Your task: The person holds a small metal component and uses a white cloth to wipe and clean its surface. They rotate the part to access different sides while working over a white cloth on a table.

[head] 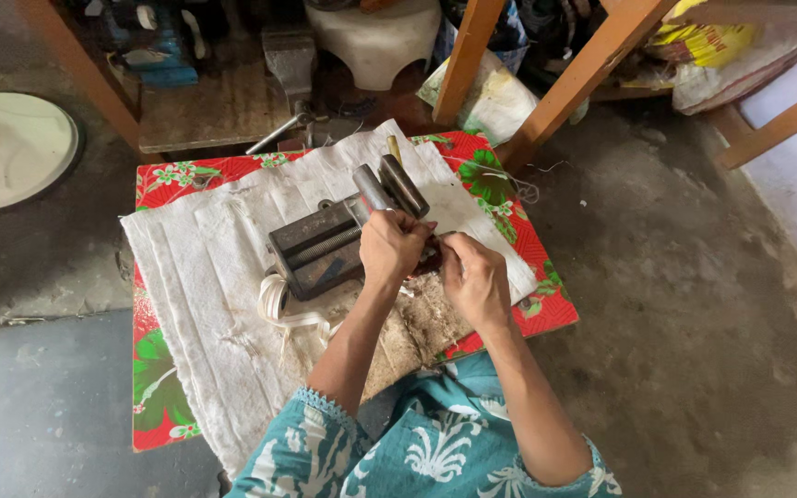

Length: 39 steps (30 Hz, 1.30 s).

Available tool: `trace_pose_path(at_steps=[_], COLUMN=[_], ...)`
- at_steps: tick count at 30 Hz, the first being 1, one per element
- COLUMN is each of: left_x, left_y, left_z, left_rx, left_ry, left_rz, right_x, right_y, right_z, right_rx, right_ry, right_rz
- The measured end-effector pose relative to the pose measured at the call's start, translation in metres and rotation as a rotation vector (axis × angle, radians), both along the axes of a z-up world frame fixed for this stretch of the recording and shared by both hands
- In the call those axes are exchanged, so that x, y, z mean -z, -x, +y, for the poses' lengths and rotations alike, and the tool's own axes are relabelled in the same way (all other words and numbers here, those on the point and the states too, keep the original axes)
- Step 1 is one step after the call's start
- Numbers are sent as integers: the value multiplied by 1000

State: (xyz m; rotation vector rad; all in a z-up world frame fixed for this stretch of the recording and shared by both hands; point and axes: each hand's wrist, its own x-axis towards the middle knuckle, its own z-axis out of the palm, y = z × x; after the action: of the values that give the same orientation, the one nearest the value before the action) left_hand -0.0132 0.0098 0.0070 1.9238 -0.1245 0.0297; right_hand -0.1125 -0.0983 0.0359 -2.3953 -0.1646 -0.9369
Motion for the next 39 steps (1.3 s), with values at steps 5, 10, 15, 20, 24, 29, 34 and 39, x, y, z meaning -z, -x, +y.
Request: trace_pose_path(at_steps=[5,10,15,20,24,29,34,39], left_x=[-2,-2,-1,5,5,5,5,8], left_y=[0,-1,-1,3,4,2,-1,-16], left_z=[1,-1,0,-8,-9,-5,3,22], left_rx=[2,23,14,-88,-118,-73,5,330], left_ry=[29,46,51,2,7,63,98,406], left_rz=[-5,6,-4,-64,-79,-39,7,236], right_x=[11,23,20,5,2,11,8,2], right_y=[3,9,7,-3,-9,-14,-12,-9], right_z=[-2,-3,-10,-13,-8,-3,3,1], right_rx=[11,48,29,21,9,39,63,92], right_ry=[-68,-242,-276,-220,-190,-27,123,4], right_rz=[-12,20,-23,15,50,8,-34,159])
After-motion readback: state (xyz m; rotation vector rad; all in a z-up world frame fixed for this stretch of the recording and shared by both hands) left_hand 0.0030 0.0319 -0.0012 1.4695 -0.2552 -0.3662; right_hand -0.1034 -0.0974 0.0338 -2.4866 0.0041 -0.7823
